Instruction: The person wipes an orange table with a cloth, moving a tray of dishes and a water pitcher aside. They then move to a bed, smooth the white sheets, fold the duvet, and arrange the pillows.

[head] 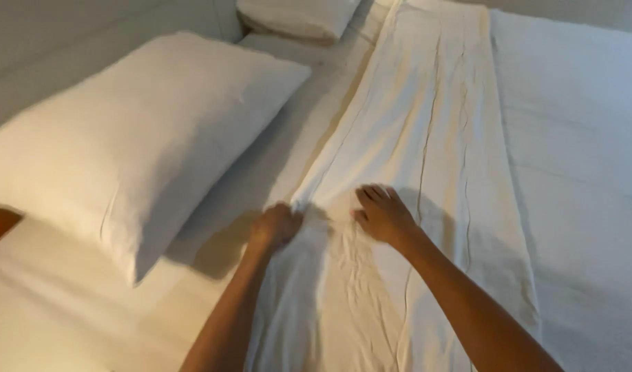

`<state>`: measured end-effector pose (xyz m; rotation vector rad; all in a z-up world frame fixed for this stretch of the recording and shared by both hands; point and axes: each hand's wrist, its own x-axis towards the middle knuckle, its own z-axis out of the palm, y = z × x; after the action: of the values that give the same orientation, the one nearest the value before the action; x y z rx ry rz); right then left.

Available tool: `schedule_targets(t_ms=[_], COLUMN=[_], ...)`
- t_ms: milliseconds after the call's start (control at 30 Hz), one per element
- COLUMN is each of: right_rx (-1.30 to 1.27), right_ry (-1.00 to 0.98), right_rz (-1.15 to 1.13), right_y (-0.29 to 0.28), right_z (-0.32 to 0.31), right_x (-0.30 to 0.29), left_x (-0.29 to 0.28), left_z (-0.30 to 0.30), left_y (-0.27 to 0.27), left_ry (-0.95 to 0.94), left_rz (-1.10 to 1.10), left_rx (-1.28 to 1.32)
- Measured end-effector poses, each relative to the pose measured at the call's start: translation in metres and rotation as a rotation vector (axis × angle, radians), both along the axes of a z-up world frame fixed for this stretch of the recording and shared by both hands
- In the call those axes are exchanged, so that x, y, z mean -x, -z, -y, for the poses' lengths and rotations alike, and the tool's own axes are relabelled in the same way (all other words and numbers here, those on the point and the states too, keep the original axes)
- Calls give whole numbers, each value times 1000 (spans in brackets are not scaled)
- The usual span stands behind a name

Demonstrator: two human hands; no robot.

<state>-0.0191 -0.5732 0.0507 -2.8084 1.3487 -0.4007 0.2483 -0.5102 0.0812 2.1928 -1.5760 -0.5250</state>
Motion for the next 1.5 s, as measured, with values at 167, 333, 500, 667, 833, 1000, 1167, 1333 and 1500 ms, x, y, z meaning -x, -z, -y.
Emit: schedule_targets(t_ms=[167,333,500,667,833,1000,1167,1333,1500], right_rx=[51,86,163,161,124,-211,-326,-182,-90], right_ry=[68,148,134,107,210,275,322,372,409], right_rz=[50,107,171,130,163,58,89,82,14], right_y=[13,11,6,9,7,-6,-16,-20,-28], right_z=[40,57,70,67,59,64,66,110,130], right_x=[14,1,-1,-1,-2,0,0,-7,-12], left_x=[49,68,41,39,46,77,95,71,55], left_z=[80,135,170,157,179,228,266,297,301], left_y=[-4,19,30,29,22,3,-15,-10,19], left_ry=[49,70,-23,-61,-154,-54,23,-29,-61], left_rz=[176,307,191,150,161,226,110,62,12], left_rx=[108,157,155,130,166,151,68,25,-3])
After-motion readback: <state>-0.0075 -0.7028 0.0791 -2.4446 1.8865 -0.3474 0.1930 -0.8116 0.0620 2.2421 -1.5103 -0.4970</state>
